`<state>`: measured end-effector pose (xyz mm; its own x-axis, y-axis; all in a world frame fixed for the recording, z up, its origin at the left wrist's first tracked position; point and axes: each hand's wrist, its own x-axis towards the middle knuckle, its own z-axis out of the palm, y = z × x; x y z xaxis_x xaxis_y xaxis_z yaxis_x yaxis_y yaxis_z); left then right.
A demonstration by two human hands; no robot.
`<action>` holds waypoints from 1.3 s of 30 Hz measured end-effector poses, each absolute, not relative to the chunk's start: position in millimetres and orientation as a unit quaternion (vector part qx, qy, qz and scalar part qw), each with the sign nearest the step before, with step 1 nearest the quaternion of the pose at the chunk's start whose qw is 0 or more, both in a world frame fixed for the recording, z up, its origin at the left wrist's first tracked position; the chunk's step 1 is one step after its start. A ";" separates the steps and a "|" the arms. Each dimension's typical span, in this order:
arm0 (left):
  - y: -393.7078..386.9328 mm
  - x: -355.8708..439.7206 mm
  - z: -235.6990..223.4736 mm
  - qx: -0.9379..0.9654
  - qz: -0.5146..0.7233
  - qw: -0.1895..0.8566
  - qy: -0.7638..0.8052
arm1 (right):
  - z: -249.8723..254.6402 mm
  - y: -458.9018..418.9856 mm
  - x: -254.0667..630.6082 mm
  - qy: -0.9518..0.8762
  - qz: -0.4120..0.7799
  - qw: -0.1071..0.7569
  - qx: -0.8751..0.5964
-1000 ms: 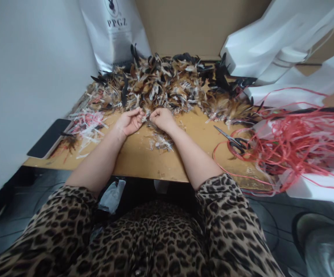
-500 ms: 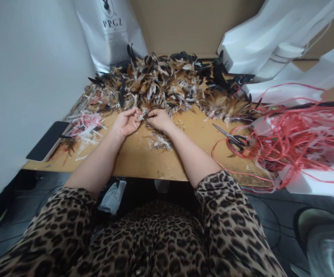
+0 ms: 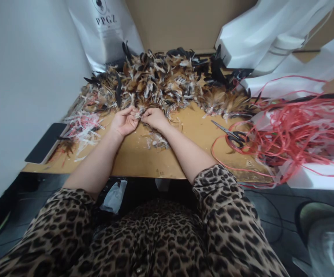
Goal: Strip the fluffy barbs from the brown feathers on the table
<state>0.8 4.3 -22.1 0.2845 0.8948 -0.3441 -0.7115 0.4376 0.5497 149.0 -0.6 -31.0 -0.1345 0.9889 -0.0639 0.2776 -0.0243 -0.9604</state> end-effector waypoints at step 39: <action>2.9 3.5 -22.2 0.304 0.522 0.713 0.356 | -4.2 -13.2 170.4 -0.533 0.585 0.329 -0.515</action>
